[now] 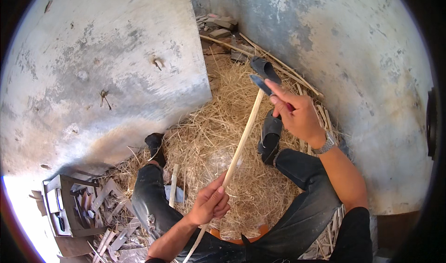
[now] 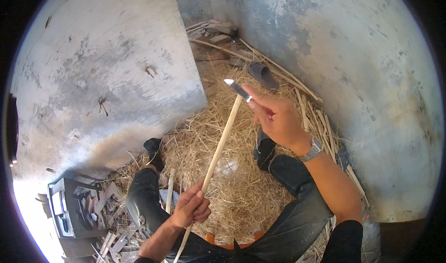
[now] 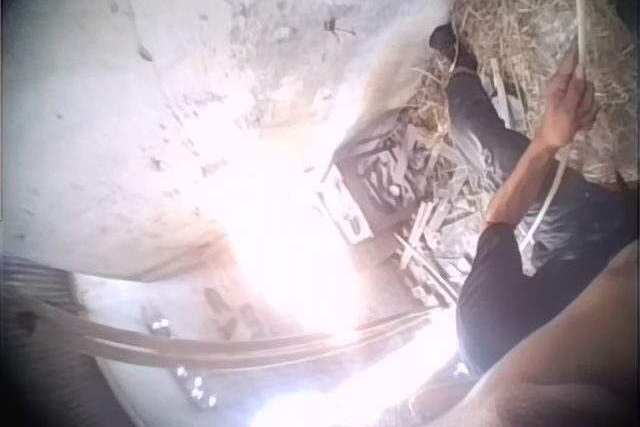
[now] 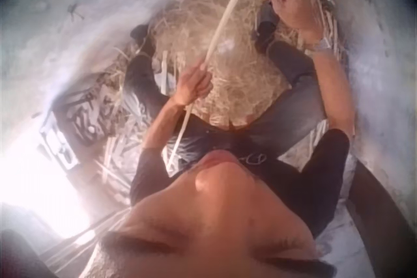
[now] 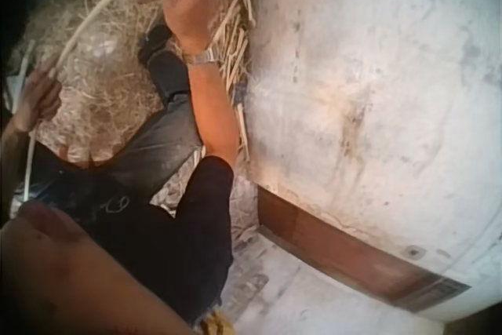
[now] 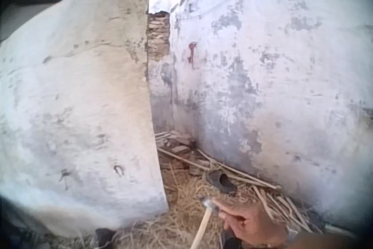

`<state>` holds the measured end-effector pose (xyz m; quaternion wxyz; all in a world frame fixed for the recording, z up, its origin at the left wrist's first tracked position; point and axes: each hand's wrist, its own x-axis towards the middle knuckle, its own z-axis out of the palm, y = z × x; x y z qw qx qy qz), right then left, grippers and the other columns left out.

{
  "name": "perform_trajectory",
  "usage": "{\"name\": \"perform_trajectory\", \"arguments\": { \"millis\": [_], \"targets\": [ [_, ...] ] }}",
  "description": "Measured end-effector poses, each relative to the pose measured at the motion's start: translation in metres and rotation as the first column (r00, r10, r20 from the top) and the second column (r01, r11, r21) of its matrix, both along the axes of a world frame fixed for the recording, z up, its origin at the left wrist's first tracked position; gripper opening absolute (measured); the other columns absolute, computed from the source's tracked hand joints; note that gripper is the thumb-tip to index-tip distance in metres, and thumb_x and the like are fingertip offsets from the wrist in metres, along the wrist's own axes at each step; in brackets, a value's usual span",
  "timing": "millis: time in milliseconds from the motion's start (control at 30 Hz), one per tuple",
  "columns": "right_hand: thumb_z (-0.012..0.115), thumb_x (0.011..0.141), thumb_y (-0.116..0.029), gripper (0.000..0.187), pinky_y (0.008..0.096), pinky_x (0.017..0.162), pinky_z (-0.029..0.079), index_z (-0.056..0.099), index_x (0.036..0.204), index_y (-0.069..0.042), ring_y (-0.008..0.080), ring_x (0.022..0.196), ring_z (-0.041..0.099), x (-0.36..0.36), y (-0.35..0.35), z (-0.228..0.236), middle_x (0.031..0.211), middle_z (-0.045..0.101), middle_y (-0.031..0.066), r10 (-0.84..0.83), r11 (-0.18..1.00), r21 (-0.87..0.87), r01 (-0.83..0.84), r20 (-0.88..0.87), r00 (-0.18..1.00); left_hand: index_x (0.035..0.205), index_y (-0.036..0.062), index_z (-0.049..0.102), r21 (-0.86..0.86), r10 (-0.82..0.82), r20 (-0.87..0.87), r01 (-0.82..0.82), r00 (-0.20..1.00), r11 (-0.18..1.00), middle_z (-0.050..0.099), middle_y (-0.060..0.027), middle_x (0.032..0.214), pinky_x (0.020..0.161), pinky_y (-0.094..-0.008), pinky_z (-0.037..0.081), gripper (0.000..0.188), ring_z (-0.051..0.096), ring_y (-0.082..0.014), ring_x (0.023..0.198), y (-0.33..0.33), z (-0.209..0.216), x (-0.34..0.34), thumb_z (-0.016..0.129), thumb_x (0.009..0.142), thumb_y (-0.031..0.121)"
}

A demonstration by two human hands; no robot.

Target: The person holds and shaves a long wooden stick using a knife, scraping along its length by hand.

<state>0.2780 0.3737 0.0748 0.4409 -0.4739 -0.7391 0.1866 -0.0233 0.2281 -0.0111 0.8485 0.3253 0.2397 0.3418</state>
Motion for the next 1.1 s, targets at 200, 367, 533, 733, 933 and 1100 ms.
{"name": "perform_trajectory", "arguments": {
  "millis": [200, 367, 533, 733, 933, 1100],
  "targets": [
    [0.063, 0.099, -0.007, 0.045, 0.0256, 0.049, 0.042, 0.060, 0.144, -0.012, 0.0075, 0.052, 0.054, -0.025, -0.021, -0.027, 0.069, 0.069, 0.0062, 0.132, 0.989, -0.073, -0.131, 0.013, 0.991, 0.164, 0.0145, 0.023, -0.141, -0.020, 0.011, 0.021, 1.000, 0.990, 0.029, 0.0029, 0.060, 0.044, -0.0237, 0.028, 0.053, 0.029, -0.0071, 0.047, 0.004, 0.011, -0.002, 0.037, 0.114, 0.025],
    [0.062, 0.099, -0.008, 0.046, 0.0274, 0.047, 0.037, 0.058, 0.145, -0.009, 0.0065, 0.049, 0.044, -0.035, -0.016, -0.037, 0.063, 0.062, 0.0112, 0.367, 0.927, 0.031, -0.374, 0.130, 0.921, 0.162, 0.0120, 0.025, -0.129, 0.005, -0.015, -0.007, 1.000, 0.992, 0.024, 0.0050, 0.056, 0.042, -0.0249, 0.026, 0.054, 0.024, -0.0067, 0.043, 0.006, 0.015, -0.006, 0.038, 0.113, 0.031],
    [0.056, 0.096, -0.004, 0.047, 0.0300, 0.047, 0.039, 0.061, 0.143, -0.009, 0.0118, 0.046, 0.045, -0.046, -0.022, -0.023, 0.061, 0.056, 0.0134, 0.147, 0.989, -0.044, -0.145, 0.056, 0.988, 0.162, 0.0128, 0.026, -0.135, 0.019, 0.001, -0.019, 1.000, 0.991, 0.024, 0.0048, 0.055, 0.041, -0.0255, 0.024, 0.055, 0.023, -0.0062, 0.042, 0.005, 0.017, -0.008, 0.038, 0.113, 0.033],
    [0.057, 0.101, -0.005, 0.044, 0.0305, 0.053, 0.046, 0.058, 0.145, -0.007, 0.0135, 0.050, 0.055, -0.057, -0.009, -0.029, 0.074, 0.069, 0.0081, 0.281, 0.960, -0.033, -0.279, 0.122, 0.952, 0.163, 0.0154, 0.024, -0.186, 0.061, 0.067, -0.048, 0.996, 0.981, 0.024, 0.0047, 0.057, 0.041, -0.0246, 0.027, 0.054, 0.025, -0.0068, 0.044, 0.005, 0.018, -0.020, 0.036, 0.114, 0.031],
    [0.058, 0.102, -0.005, 0.030, 0.0267, 0.059, 0.053, 0.067, 0.130, -0.001, 0.0105, 0.065, 0.067, -0.065, -0.023, -0.029, 0.131, 0.064, 0.0258, 0.258, 0.964, -0.107, -0.242, 0.172, 0.951, 0.163, 0.0137, 0.025, -0.115, 0.051, 0.023, -0.048, 0.998, 0.992, 0.024, 0.0042, 0.055, 0.040, -0.0257, 0.023, 0.056, 0.023, -0.0062, 0.041, 0.008, 0.017, -0.016, 0.039, 0.113, 0.034],
    [0.056, 0.101, -0.007, 0.029, 0.0286, 0.067, 0.052, 0.069, 0.126, -0.001, 0.0175, 0.081, 0.065, -0.031, 0.012, -0.025, 0.128, 0.067, 0.0220, 0.100, 0.995, -0.014, -0.099, 0.167, 0.981, 0.162, 0.0113, 0.025, -0.082, 0.013, 0.027, -0.011, 1.000, 0.997, 0.024, 0.0046, 0.055, 0.042, -0.0249, 0.026, 0.055, 0.024, -0.0063, 0.043, 0.003, 0.015, -0.015, 0.038, 0.113, 0.031]
  ]
}}
